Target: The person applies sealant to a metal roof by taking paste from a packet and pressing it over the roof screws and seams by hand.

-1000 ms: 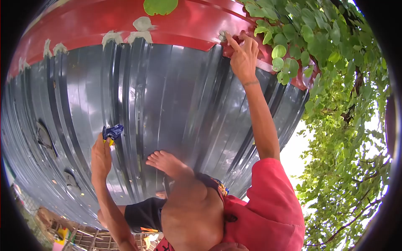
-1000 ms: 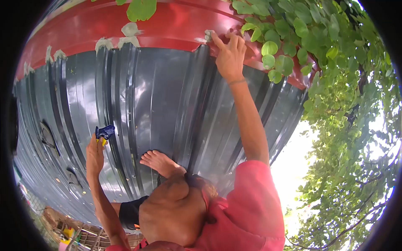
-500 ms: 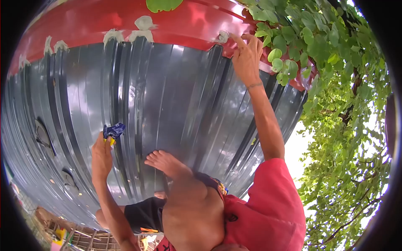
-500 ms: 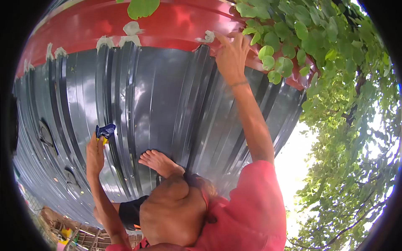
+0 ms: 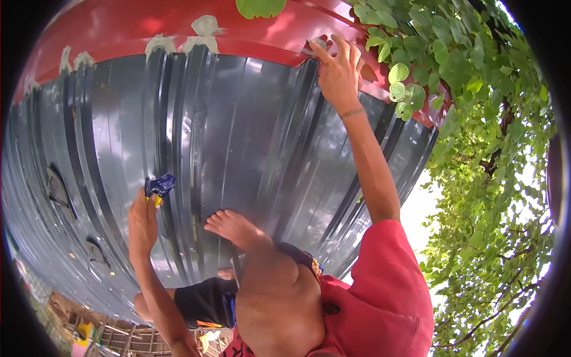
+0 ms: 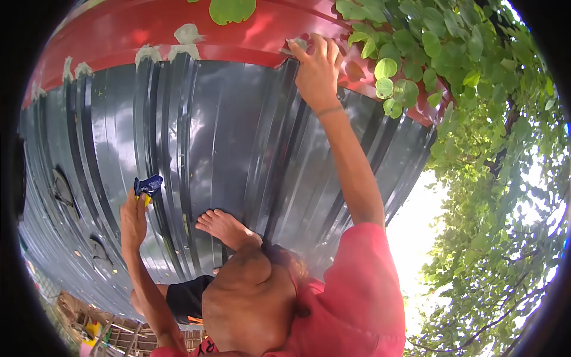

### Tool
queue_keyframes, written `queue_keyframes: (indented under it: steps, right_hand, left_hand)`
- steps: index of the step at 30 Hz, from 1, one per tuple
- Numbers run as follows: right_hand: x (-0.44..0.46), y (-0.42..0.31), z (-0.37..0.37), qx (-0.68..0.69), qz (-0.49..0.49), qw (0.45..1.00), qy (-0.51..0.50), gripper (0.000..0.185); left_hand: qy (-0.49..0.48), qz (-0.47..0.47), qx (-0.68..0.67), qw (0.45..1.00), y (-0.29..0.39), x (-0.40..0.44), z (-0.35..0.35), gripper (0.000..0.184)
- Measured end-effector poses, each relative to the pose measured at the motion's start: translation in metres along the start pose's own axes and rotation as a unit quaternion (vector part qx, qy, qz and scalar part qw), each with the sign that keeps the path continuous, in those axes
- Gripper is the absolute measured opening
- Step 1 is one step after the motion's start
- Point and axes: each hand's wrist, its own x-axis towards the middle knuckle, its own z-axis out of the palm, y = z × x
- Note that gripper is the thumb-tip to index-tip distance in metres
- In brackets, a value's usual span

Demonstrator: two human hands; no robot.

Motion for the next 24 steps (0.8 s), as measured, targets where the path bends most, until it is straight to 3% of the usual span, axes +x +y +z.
queue_keyframes:
  steps: [3, 9, 13, 18, 24]
  right_hand:
    - [-0.010, 0.005, 0.006, -0.045, -0.059, 0.997, 0.028, 0.059]
    - [0.002, 0.009, -0.003, -0.065, -0.059, 0.996, 0.018, 0.059]
    - [-0.002, 0.026, 0.003, -0.058, -0.021, 0.998, 0.003, 0.057]
    - [-0.023, 0.018, 0.007, 0.101, 0.076, 0.992, -0.025, 0.061]
    - [-0.043, -0.016, 0.017, 0.039, 0.069, 0.997, 0.002, 0.069]
  left_hand:
    - [-0.003, 0.000, -0.006, 1.000, 0.003, 0.003, 0.001, 0.017]
    - [0.000, 0.002, -0.032, 0.999, 0.005, 0.004, 0.001, 0.017]
    - [0.007, 0.005, -0.004, 1.000, 0.002, 0.003, -0.002, 0.017]
    - [-0.003, -0.003, -0.005, 1.000, -0.002, 0.003, -0.002, 0.017]
    - [-0.005, -0.003, -0.007, 1.000, 0.006, 0.003, 0.001, 0.017]
